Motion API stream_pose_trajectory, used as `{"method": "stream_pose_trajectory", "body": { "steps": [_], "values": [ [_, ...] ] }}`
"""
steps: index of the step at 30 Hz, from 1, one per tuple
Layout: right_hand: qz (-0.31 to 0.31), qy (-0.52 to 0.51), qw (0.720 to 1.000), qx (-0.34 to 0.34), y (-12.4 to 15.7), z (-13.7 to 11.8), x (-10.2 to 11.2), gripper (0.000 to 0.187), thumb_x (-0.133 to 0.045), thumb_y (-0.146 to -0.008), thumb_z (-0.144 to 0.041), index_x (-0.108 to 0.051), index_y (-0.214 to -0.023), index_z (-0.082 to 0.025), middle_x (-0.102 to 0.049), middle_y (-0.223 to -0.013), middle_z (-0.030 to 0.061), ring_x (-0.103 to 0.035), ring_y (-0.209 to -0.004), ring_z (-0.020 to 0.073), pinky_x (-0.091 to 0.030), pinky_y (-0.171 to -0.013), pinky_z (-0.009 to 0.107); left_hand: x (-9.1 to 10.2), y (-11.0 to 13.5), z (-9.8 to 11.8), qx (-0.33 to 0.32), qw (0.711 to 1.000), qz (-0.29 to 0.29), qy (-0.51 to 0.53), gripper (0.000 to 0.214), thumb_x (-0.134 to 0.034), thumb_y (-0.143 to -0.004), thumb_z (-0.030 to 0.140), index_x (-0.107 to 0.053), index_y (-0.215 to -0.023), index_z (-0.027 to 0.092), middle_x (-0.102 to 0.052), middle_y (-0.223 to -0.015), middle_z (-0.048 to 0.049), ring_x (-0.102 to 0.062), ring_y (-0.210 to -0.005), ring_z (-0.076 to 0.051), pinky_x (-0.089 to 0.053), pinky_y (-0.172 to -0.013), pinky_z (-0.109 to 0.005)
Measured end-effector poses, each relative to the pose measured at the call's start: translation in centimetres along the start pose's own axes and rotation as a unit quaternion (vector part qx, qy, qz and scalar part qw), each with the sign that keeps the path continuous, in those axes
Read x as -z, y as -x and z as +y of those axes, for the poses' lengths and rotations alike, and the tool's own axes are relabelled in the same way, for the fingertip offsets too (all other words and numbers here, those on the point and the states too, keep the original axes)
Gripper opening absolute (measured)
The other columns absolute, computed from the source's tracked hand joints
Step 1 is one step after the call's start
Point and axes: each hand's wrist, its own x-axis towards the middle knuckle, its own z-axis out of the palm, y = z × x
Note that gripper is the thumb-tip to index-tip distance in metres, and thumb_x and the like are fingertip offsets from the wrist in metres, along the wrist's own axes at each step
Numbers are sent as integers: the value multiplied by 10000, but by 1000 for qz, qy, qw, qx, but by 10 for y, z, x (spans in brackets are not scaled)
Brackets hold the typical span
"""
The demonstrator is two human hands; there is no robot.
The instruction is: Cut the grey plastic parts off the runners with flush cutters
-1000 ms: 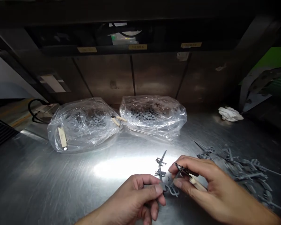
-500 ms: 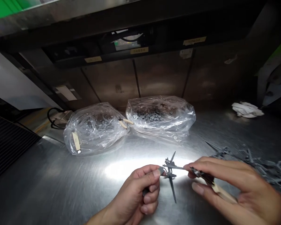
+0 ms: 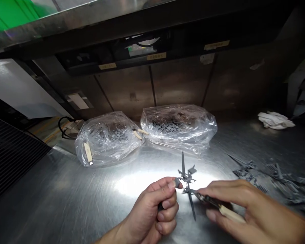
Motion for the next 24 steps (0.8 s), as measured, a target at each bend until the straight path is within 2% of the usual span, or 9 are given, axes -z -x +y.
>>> {"method": "stream_pose_trajectory", "body": {
  "steps": [3,7,14,20,24],
  "values": [
    [-130,-60,990,-14,-22,-9,5,193,-579,-974,-286,-720,-1102,-318,-762,-1013,10,-732,-911,198,-593,-814,279,-1,0,-2,14,1000,-7,-19,255,-803,-839,284,-579,-882,169,-390,-586,100,-168,-445,-17,-111,-380,-126],
    [-184,-94,976,-64,-30,-20,6,153,-524,-985,-255,-668,-932,-252,-720,-925,11,-682,-840,178,-527,-759,295,-1,-1,-4,26,999,-19,-40,268,-804,-837,305,-572,-856,172,-391,-576,101,-170,-439,-16,-105,-379,-132],
    [-178,-114,976,-57,-24,-17,0,139,-533,-978,-213,-647,-976,-293,-683,-945,-42,-635,-863,138,-462,-784,283,1,-2,-6,28,997,-14,-67,308,-831,-806,338,-586,-889,171,-383,-577,106,-168,-453,-21,-101,-394,-146],
    [-170,-102,978,-61,-21,-14,-3,136,-533,-984,-210,-643,-972,-289,-677,-953,-36,-630,-867,137,-456,-788,285,1,-2,-7,6,992,-11,-126,298,-805,-832,387,-594,-877,182,-303,-539,126,-126,-455,-31,-91,-413,-172],
    [-172,-104,978,-51,-20,-13,-2,134,-529,-989,-222,-641,-963,-290,-675,-952,-38,-625,-871,134,-461,-787,282,1,-2,-8,12,992,-16,-128,297,-803,-829,392,-587,-865,192,-300,-534,126,-123,-444,-33,-86,-412,-183]
  ]
}}
